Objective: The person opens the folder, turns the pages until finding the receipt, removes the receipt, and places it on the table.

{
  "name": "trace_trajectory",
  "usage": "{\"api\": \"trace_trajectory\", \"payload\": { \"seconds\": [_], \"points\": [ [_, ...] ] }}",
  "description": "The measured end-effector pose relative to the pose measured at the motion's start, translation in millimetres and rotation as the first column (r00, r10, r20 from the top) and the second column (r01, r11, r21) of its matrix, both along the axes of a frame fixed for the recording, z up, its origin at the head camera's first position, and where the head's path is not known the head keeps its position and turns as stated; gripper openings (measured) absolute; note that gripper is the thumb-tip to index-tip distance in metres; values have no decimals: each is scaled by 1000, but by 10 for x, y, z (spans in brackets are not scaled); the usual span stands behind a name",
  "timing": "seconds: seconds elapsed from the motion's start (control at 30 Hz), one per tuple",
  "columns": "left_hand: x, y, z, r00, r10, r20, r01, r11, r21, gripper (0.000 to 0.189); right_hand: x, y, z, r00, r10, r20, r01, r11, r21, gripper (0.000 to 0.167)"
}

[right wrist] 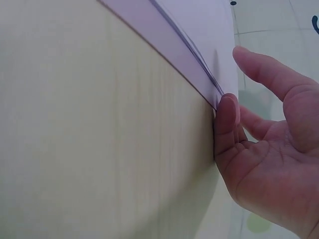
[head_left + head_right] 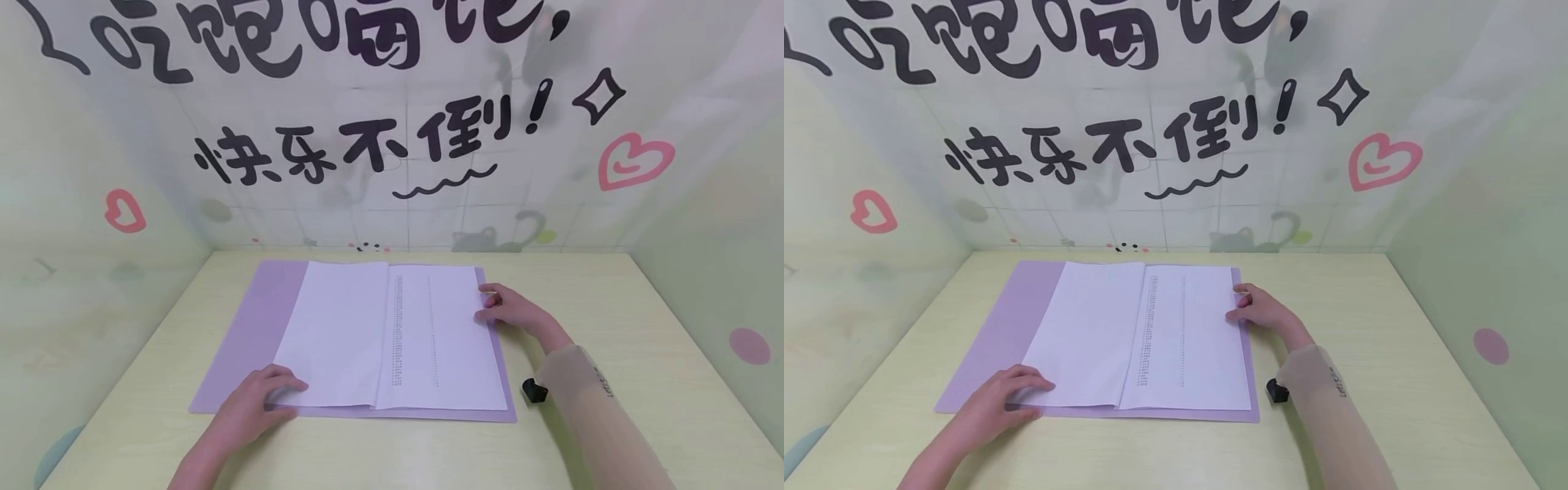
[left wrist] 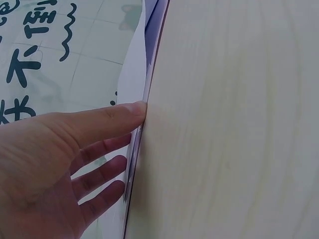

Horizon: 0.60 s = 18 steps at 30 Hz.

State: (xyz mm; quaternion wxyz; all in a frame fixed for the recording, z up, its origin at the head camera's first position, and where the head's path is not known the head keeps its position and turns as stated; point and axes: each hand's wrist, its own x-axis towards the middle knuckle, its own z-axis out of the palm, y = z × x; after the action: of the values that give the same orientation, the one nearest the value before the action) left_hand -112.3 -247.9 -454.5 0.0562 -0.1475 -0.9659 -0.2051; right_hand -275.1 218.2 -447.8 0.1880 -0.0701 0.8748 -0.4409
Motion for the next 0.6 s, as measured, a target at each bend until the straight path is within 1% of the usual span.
{"api": "trace_trajectory", "payload": {
  "seconds": [0.3, 0.43, 0.5, 0.6],
  "points": [
    [-1, 7, 20, 1000, 2, 4, -2, 1000, -1, 38, 23, 14, 33, 1000, 18, 7, -18, 999, -50, 79],
    [3, 11, 23, 1000, 2, 8, -2, 1000, -2, 38, 27, -4, -1, 999, -32, 29, 34, 996, -88, 77],
    [6, 14, 23, 1000, 2, 8, -2, 1000, -3, 38, 32, -17, -21, 998, -60, 27, 63, 992, -113, 75],
    [9, 18, 22, 1000, 3, 9, -3, 1000, -2, 38, 43, -31, -38, 993, -115, 27, 118, 978, -171, 71]
  ]
}}
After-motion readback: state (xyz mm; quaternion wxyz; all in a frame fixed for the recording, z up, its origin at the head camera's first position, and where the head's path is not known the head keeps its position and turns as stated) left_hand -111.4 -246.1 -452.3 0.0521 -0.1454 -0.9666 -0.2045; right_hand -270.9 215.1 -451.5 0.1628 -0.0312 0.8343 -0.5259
